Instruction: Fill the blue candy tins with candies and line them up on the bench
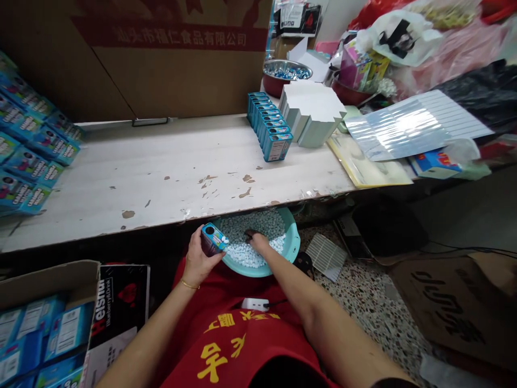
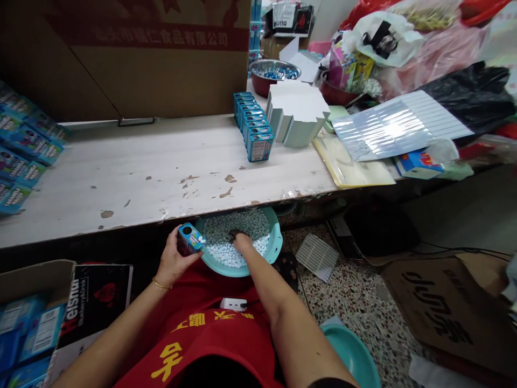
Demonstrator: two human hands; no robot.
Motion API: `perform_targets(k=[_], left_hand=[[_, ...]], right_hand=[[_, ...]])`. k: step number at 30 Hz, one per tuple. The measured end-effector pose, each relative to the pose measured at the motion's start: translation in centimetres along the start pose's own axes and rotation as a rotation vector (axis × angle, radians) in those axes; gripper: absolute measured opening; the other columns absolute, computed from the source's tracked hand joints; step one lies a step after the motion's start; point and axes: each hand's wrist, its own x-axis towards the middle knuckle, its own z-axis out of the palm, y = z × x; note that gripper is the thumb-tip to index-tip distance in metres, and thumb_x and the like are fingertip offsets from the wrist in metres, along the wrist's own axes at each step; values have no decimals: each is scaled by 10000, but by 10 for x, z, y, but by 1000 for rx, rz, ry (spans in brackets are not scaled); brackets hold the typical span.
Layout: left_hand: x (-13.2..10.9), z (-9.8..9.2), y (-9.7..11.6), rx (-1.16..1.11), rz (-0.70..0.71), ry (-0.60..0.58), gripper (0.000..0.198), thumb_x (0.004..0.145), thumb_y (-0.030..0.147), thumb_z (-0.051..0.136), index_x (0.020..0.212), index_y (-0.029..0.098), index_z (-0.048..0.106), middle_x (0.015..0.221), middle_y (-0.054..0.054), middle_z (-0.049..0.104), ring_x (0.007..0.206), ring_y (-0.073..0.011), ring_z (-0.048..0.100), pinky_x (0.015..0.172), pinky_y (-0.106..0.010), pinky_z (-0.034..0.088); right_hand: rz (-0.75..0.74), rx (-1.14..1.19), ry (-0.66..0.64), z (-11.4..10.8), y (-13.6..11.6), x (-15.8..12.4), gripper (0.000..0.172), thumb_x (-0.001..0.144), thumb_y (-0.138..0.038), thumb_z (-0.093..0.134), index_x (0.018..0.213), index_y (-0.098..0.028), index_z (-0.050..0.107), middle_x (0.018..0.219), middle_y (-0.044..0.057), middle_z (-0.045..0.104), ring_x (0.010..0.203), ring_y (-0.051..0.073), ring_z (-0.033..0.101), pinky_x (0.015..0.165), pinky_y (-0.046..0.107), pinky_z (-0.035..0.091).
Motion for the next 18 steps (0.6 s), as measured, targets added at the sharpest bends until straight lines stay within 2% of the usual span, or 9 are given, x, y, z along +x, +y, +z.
perform_targets(k=[2,4,6,9,14,18], left_hand=[[-1,-1,-3,1,-7,3,842,591,359,693,1292,198,256,1236,-124,403,1151,-268,414,992,-448,325],[-2,-2,-5,0,-15,4,846,588,370,695,1291,187,261,1238,-125,405,1151,-265,415,993,-434,330],[-1,0,-4,3,-16,2,854,581,379,698,1289,175,266,1240,-126,407,1157,-264,410,997,-423,328],[2,8,1,14,9,-15,850,580,352,695,1290,170,264,1240,-125,409,1164,-266,402,999,-423,327],[8,34,14,54,131,-86,861,566,263,686,1301,173,247,1259,-124,393,1177,-285,379,1000,-445,322],[8,47,24,93,229,-87,857,577,237,673,1309,162,233,1262,-127,393,1173,-280,377,1007,-438,312]], right_hand=[[59,172,-7,0,1,1,322,776,-154,509,1089,-168,582,1003,57,642,913,196,574,802,274,436],[68,260,-15,-11,8,-5,320,770,-160,522,1086,-156,577,1030,52,632,942,177,563,838,263,420],[30,295,0,-31,15,-16,321,762,-159,531,1079,-150,575,1039,53,626,948,162,560,846,259,416],[-66,336,41,-73,16,-37,329,739,-150,546,1066,-164,583,1040,53,621,952,163,555,848,277,416],[-163,111,6,-140,-15,-58,318,761,-171,531,1073,-193,589,1037,51,618,953,171,551,837,283,413],[-179,-234,-31,-165,-46,-60,308,777,-208,523,1078,-224,586,1042,50,623,965,194,553,822,292,412]])
